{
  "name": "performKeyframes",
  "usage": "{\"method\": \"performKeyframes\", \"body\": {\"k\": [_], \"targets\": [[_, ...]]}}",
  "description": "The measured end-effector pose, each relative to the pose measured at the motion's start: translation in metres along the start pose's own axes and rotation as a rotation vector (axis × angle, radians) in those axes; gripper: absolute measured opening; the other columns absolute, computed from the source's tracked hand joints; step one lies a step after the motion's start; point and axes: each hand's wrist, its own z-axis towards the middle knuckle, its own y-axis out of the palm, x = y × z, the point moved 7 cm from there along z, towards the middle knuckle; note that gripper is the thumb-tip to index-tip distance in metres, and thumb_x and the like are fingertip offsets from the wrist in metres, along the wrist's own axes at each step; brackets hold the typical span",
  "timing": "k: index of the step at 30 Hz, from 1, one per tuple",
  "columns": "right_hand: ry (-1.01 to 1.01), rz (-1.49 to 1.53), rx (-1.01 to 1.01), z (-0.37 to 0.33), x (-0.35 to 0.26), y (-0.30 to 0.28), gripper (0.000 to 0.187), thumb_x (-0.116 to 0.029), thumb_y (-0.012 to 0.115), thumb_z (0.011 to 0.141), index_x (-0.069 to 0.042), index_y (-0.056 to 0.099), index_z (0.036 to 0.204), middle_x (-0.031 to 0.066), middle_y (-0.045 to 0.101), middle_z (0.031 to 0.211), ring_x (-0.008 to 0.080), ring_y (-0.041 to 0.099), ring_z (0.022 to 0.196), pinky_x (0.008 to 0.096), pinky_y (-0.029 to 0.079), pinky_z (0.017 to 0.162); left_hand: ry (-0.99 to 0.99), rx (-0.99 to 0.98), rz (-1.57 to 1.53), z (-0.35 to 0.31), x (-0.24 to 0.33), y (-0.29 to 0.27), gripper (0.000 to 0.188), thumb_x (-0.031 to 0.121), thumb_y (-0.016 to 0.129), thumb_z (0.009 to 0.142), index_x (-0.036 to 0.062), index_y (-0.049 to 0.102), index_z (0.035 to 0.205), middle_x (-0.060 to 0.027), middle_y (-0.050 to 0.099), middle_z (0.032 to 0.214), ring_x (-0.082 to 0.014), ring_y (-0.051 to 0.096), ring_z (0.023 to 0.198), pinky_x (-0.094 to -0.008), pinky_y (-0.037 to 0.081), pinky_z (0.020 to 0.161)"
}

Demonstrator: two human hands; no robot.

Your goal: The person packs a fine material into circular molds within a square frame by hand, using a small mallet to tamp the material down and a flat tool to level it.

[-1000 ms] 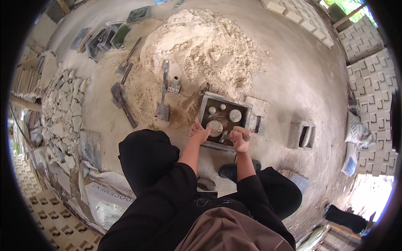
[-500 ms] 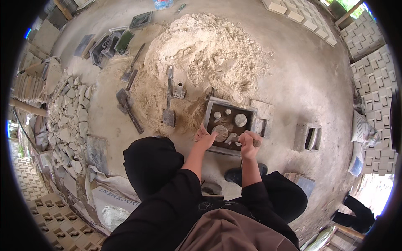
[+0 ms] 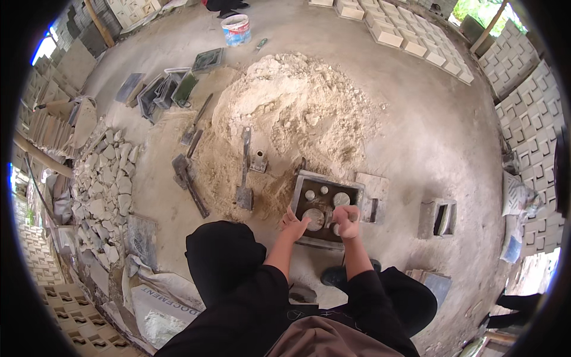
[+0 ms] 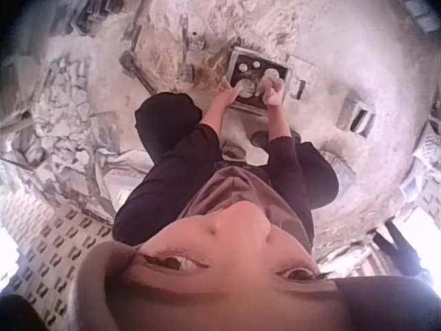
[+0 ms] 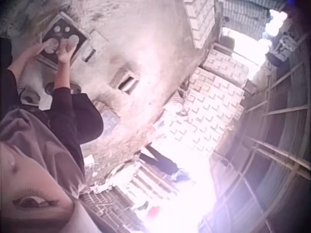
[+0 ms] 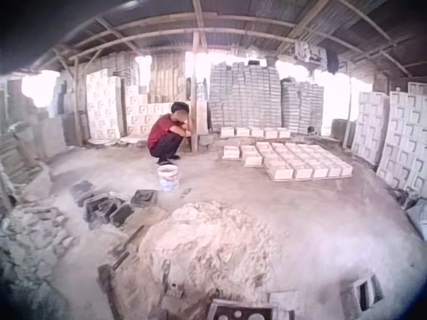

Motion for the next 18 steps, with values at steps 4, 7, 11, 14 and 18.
{"method": "performKeyframes", "body": {"k": [4,7,11,14,18], "targets": [[0.036,0.114,0.099,0.002,-0.022,-0.02,0.033,-0.014,0.048,0.075,0.0,0.04,0.046,0.0021,0.038,0.042,0.009,0.037,0.041,0.0261,0.027,0.039,-0.026,-0.034,0.002,-0.003,-0.001,0.005,0.103,0.055,0.053,0.069,0.0094,-0.009,0.137,-0.0187,0.004,0.141,-0.0395,0.002,0.129,-0.0503,0.008,0.103],[-0.055,0.005,0.158,-0.004,0.011,-0.024,0.033,-0.016,0.047,0.075,-0.001,0.04,0.047,0.0029,0.037,0.042,0.0091,0.035,0.04,0.0268,0.025,0.038,-0.057,-0.052,-0.017,-0.007,-0.002,0.011,0.103,0.054,0.054,0.069,0.0108,-0.01,0.137,-0.0184,0.003,0.142,-0.0393,0.002,0.129,-0.0505,0.008,0.103],[0.005,0.049,0.17,0.015,0.014,-0.027,0.031,-0.012,0.044,0.076,0.0,0.04,0.047,0.0019,0.037,0.041,0.0087,0.036,0.041,0.0258,0.028,0.039,-0.068,-0.047,-0.037,-0.01,0.009,0.005,0.101,0.054,0.053,0.07,0.013,-0.01,0.137,-0.0164,0.003,0.142,-0.0378,0.001,0.129,-0.0527,0.01,0.102],[0.104,0.098,0.224,0.011,-0.012,-0.018,0.029,-0.008,0.045,0.075,0.0,0.04,0.047,0.0011,0.04,0.044,0.0073,0.034,0.042,0.0248,0.027,0.039,-0.075,-0.041,-0.004,-0.012,0.0,-0.001,0.1,0.054,0.053,0.071,0.0137,-0.009,0.137,-0.0146,0.004,0.142,-0.0366,0.001,0.13,-0.0537,0.01,0.102],[0.007,-0.026,0.154,0.004,0.019,-0.03,0.03,-0.006,0.044,0.077,-0.001,0.042,0.047,-0.0001,0.041,0.045,0.0059,0.035,0.044,0.0235,0.027,0.04,-0.055,-0.042,0.032,-0.012,0.008,0.009,0.098,0.054,0.052,0.072,0.0139,-0.009,0.137,-0.013,0.005,0.143,-0.0356,0.003,0.13,-0.0541,0.011,0.101]]}}
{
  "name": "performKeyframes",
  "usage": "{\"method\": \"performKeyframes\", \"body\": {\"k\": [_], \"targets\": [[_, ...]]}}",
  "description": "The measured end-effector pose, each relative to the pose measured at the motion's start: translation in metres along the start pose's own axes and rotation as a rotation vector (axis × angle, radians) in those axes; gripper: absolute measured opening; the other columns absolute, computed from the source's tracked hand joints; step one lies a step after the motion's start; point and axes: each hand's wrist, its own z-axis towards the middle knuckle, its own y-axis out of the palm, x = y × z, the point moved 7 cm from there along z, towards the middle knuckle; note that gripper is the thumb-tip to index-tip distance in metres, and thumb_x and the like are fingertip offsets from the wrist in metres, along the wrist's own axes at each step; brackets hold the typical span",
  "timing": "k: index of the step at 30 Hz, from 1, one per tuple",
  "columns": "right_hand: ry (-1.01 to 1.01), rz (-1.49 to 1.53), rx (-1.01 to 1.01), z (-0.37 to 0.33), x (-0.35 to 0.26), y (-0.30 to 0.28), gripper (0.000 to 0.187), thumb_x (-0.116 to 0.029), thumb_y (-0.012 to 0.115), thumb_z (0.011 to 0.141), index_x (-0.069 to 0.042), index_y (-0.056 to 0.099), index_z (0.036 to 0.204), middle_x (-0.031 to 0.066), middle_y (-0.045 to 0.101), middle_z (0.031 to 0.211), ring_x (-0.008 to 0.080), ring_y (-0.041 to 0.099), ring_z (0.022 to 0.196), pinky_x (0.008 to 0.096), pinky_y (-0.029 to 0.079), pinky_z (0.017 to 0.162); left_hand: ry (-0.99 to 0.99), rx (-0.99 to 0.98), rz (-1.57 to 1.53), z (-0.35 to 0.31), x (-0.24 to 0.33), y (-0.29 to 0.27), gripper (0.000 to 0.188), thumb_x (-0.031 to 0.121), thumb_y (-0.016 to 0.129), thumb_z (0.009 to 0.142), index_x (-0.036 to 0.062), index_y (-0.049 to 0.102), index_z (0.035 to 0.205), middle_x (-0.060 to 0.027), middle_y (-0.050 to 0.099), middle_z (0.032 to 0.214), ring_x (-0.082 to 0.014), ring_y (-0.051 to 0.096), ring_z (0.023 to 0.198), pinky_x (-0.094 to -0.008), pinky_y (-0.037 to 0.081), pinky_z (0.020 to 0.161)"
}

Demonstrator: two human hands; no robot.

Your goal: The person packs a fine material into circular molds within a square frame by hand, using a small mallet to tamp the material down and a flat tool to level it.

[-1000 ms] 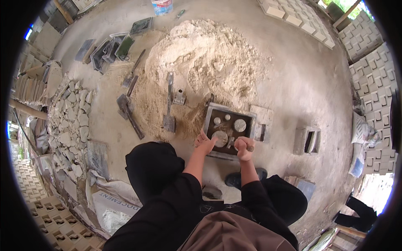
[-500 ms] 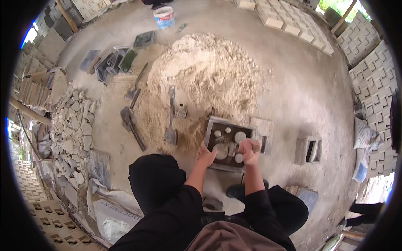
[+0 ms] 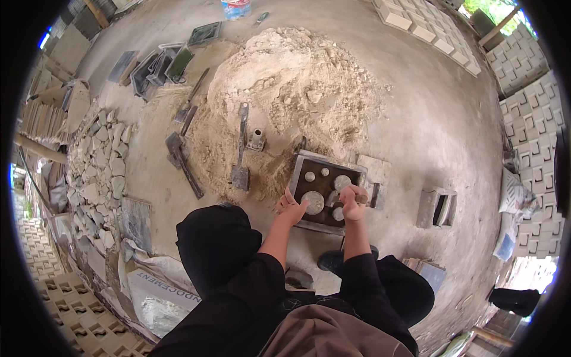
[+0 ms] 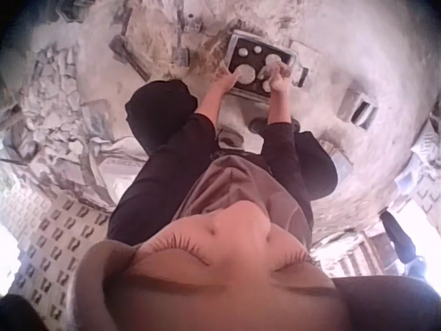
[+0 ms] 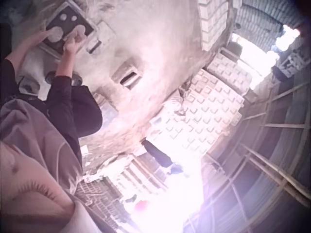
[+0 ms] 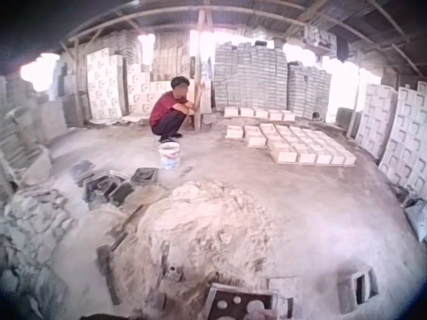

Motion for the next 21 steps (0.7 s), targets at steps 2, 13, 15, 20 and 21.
{"method": "performKeyframes", "body": {"k": [2,13,15,20,21], "targets": [[0.094,0.108,0.026,0.004,-0.003,0.008,0.03,-0.005,0.043,0.077,-0.001,0.042,0.047,-0.0008,0.04,0.045,0.0058,0.035,0.044,0.0236,0.026,0.039,-0.018,0.0,0.015,-0.002,-0.001,-0.005,0.098,0.054,0.052,0.072,0.014,-0.009,0.137,-0.0131,0.005,0.143,-0.0356,0.005,0.13,-0.0546,0.011,0.101],[0.047,0.032,0.061,0.005,-0.015,-0.001,0.031,-0.006,0.046,0.076,0.0,0.041,0.046,0.0007,0.041,0.044,0.0065,0.035,0.043,0.0247,0.026,0.039,-0.019,-0.006,0.019,0.0,-0.004,-0.008,0.096,0.055,0.05,0.073,0.0164,-0.009,0.137,-0.0133,0.005,0.143,-0.0352,0.007,0.13,-0.0575,0.014,0.099],[0.012,0.011,0.068,0.004,-0.03,-0.003,0.032,-0.007,0.041,0.079,-0.006,0.036,0.047,-0.0002,0.037,0.046,0.0081,0.033,0.042,0.0243,0.026,0.041,0.012,0.02,0.026,0.001,-0.009,-0.006,0.096,0.056,0.05,0.073,0.0166,-0.01,0.137,-0.0132,0.005,0.143,-0.0353,0.007,0.13,-0.0587,0.014,0.099],[0.11,0.042,0.299,0.002,0.006,-0.002,0.037,-0.011,0.046,0.085,-0.008,0.037,0.048,-0.0012,0.037,0.044,0.0068,0.032,0.042,0.0229,0.028,0.042,-0.016,-0.011,0.04,0.001,-0.009,0.0,0.097,0.057,0.049,0.073,0.0169,-0.012,0.137,-0.0133,0.006,0.143,-0.0368,0.008,0.129,-0.0594,0.014,0.098],[0.072,0.007,0.309,0.01,0.002,-0.007,0.038,-0.011,0.046,0.085,-0.009,0.037,0.049,-0.0015,0.036,0.044,0.0066,0.031,0.042,0.0228,0.028,0.042,-0.024,-0.015,0.046,0.003,-0.009,0.0,0.097,0.058,0.049,0.073,0.0169,-0.012,0.137,-0.0133,0.006,0.143,-0.0368,0.008,0.129,-0.0593,0.014,0.098]]}}
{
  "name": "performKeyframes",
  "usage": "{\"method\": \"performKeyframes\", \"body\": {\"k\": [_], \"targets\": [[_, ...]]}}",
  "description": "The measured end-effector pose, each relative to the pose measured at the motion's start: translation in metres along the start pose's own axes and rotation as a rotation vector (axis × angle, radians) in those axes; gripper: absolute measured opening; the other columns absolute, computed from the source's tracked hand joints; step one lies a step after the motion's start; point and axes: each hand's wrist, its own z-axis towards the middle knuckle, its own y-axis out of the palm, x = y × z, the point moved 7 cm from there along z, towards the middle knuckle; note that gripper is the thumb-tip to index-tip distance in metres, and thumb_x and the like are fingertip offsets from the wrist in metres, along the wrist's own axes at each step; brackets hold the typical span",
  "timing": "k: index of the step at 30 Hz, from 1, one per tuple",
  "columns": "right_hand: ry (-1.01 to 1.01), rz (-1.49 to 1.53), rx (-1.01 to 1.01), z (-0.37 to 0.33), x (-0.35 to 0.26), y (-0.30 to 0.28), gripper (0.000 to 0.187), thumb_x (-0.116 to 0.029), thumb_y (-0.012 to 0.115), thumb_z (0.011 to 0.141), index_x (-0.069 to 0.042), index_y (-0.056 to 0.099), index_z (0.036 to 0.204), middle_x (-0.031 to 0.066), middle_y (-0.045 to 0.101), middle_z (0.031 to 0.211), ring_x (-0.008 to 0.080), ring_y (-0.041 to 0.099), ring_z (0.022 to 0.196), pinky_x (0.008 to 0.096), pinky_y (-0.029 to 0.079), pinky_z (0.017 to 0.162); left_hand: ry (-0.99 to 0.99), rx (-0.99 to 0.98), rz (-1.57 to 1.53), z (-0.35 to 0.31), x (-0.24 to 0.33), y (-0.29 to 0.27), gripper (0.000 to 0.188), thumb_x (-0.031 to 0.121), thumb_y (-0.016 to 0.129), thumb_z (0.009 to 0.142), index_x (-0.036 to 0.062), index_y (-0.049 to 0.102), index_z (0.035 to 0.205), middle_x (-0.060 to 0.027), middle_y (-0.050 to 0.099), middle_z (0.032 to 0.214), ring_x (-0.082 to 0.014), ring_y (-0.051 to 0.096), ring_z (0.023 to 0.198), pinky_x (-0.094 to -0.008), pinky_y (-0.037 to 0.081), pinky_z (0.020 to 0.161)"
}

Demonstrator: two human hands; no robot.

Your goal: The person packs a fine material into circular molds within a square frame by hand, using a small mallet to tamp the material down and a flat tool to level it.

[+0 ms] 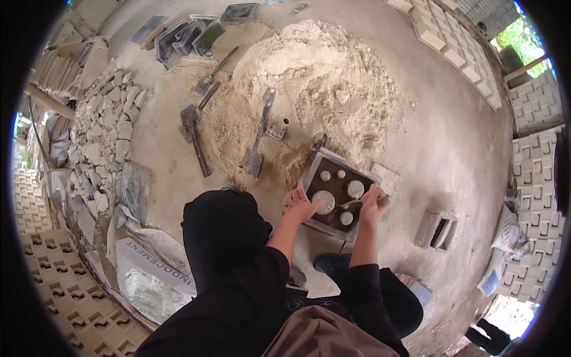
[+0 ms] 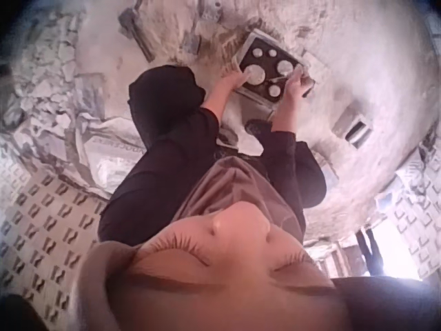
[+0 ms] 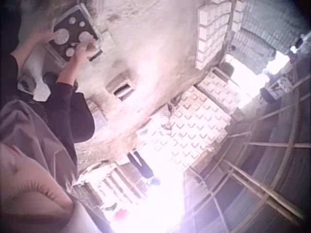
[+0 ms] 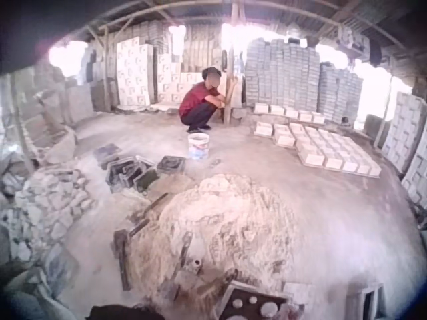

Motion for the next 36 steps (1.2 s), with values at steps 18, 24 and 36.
{"method": "performKeyframes", "body": {"k": [18,24,36], "targets": [[0.047,-0.143,-0.282,0.025,0.01,-0.025,0.032,-0.005,0.053,0.077,-0.001,0.046,0.046,0.0018,0.043,0.043,0.0088,0.038,0.041,0.0258,0.03,0.04,0.009,0.012,-0.055,0.004,0.001,-0.001,0.103,0.065,0.05,0.069,0.016,-0.011,0.137,-0.0129,0.005,0.143,-0.0348,0.006,0.13,-0.0552,0.013,0.101],[0.077,-0.119,-0.486,0.018,-0.039,-0.01,0.032,-0.006,0.053,0.076,0.0,0.045,0.046,0.0008,0.043,0.042,0.008,0.039,0.04,0.0257,0.03,0.04,-0.015,0.029,-0.045,0.002,-0.005,-0.008,0.101,0.065,0.049,0.07,0.0174,-0.009,0.137,-0.0119,0.006,0.143,-0.0348,0.006,0.13,-0.0543,0.013,0.101],[0.081,-0.106,-0.431,-0.019,-0.011,-0.023,0.033,-0.005,0.052,0.077,-0.001,0.044,0.046,-0.0013,0.041,0.042,0.0049,0.036,0.042,0.0256,0.025,0.039,0.032,0.033,-0.069,-0.001,-0.002,-0.003,0.102,0.065,0.05,0.069,0.0136,-0.006,0.138,-0.0163,0.006,0.142,-0.0372,0.007,0.129,-0.0491,0.012,0.103]]}}
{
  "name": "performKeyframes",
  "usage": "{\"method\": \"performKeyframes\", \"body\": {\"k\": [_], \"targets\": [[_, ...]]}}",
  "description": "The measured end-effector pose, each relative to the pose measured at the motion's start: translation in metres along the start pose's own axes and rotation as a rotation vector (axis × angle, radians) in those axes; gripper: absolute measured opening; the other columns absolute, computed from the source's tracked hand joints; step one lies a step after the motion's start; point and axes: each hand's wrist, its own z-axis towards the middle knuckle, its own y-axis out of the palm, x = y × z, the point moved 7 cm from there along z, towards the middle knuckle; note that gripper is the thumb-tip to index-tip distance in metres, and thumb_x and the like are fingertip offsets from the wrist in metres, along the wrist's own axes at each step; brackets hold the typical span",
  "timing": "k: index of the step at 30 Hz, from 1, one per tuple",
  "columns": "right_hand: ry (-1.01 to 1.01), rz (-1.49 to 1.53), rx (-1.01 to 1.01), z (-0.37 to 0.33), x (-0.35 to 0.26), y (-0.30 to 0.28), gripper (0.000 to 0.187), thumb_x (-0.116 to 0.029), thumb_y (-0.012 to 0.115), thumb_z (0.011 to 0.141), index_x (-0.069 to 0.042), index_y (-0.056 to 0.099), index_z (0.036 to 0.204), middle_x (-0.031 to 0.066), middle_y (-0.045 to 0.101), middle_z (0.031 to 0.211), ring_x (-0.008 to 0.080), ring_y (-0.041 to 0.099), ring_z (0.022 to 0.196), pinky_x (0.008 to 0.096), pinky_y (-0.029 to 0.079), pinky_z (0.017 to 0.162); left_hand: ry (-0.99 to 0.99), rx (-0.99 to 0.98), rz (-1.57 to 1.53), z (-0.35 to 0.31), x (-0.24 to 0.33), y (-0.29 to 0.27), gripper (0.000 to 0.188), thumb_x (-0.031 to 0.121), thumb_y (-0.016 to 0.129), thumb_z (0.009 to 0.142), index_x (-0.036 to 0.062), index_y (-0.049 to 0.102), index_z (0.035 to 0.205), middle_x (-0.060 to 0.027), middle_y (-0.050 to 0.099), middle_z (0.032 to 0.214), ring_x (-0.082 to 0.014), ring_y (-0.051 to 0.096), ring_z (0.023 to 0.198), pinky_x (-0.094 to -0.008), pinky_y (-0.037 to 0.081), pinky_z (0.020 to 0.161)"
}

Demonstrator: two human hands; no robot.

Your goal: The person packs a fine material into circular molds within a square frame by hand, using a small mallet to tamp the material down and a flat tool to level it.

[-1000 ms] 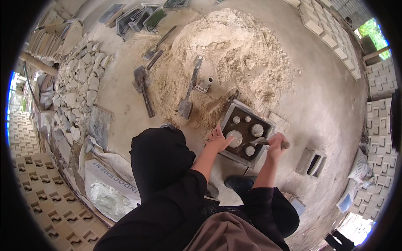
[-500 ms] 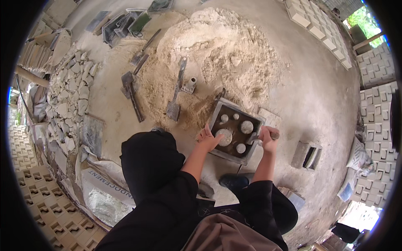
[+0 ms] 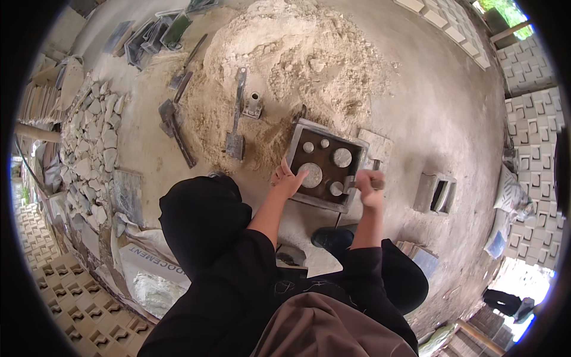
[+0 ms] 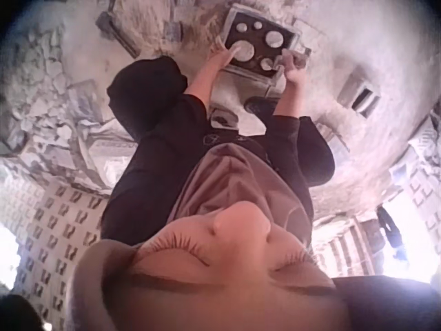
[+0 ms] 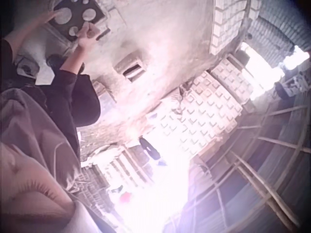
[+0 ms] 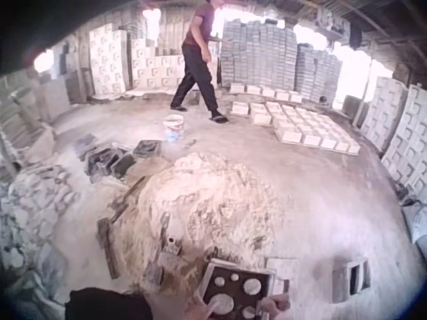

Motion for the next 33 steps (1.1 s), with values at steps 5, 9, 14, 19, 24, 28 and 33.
{"method": "performKeyframes", "body": {"k": [5,9,14,19,24,28,33], "targets": [[-0.043,-0.045,0.064,-0.023,0.007,-0.003,0.028,-0.003,0.053,0.072,0.0,0.042,0.046,0.0008,0.037,0.042,0.0049,0.035,0.043,0.0272,0.024,0.039,-0.018,0.004,0.026,0.0,0.005,-0.005,0.101,0.066,0.048,0.069,0.0142,-0.006,0.138,-0.0135,0.007,0.143,-0.0351,0.01,0.13,-0.0498,0.013,0.103],[-0.045,-0.066,0.06,-0.031,-0.019,-0.007,0.026,-0.006,0.049,0.071,0.0,0.042,0.047,0.0005,0.037,0.042,0.0064,0.035,0.042,0.0272,0.024,0.039,-0.017,-0.034,-0.004,-0.008,0.007,-0.007,0.102,0.064,0.049,0.071,0.0105,-0.007,0.137,-0.0175,0.006,0.142,-0.0374,0.007,0.129,-0.0479,0.011,0.104],[-0.109,0.03,0.188,-0.039,0.008,-0.019,0.031,-0.008,0.043,0.073,-0.002,0.037,0.043,0.0024,0.039,0.042,0.0084,0.034,0.039,0.0263,0.023,0.037,-0.002,-0.007,0.04,-0.001,0.009,-0.003,0.1,0.065,0.047,0.071,0.0139,-0.008,0.137,-0.0129,0.005,0.143,-0.0337,0.007,0.13,-0.0501,0.014,0.102],[-0.069,0.126,0.23,-0.02,-0.02,-0.027,0.036,-0.007,0.041,0.075,-0.006,0.031,0.041,0.0033,0.036,0.042,0.0104,0.034,0.039,0.0254,0.026,0.038,-0.038,-0.024,0.048,-0.004,0.005,-0.007,0.1,0.067,0.044,0.072,0.013,-0.009,0.137,-0.0131,0.005,0.143,-0.0338,0.005,0.131,-0.0502,0.013,0.103],[-0.073,0.148,0.233,-0.005,0.03,-0.025,0.027,-0.008,0.044,0.07,-0.002,0.037,0.044,0.0028,0.038,0.042,0.0098,0.034,0.038,0.0258,0.027,0.039,-0.023,-0.05,0.068,-0.003,0.009,0.002,0.1,0.068,0.043,0.071,0.0141,-0.009,0.138,-0.0121,0.004,0.143,-0.0334,0.004,0.131,-0.0518,0.012,0.102],[-0.141,0.057,0.066,0.006,-0.016,-0.007,0.023,-0.008,0.045,0.066,0.001,0.043,0.045,0.0033,0.04,0.041,0.0097,0.036,0.038,0.0258,0.027,0.038,-0.044,-0.035,0.036,-0.005,0.009,-0.008,0.1,0.068,0.043,0.071,0.0142,-0.009,0.138,-0.0126,0.003,0.143,-0.033,0.003,0.131,-0.0533,0.011,0.102],[-0.056,-0.041,-0.167,0.029,0.02,0.01,0.022,-0.009,0.049,0.066,0.0,0.044,0.046,0.0024,0.039,0.042,0.0086,0.035,0.04,0.0262,0.026,0.039,-0.026,-0.049,0.05,-0.002,0.011,0.005,0.101,0.068,0.044,0.07,0.0145,-0.009,0.138,-0.0128,0.004,0.143,-0.0335,0.005,0.131,-0.0539,0.011,0.101]]}}
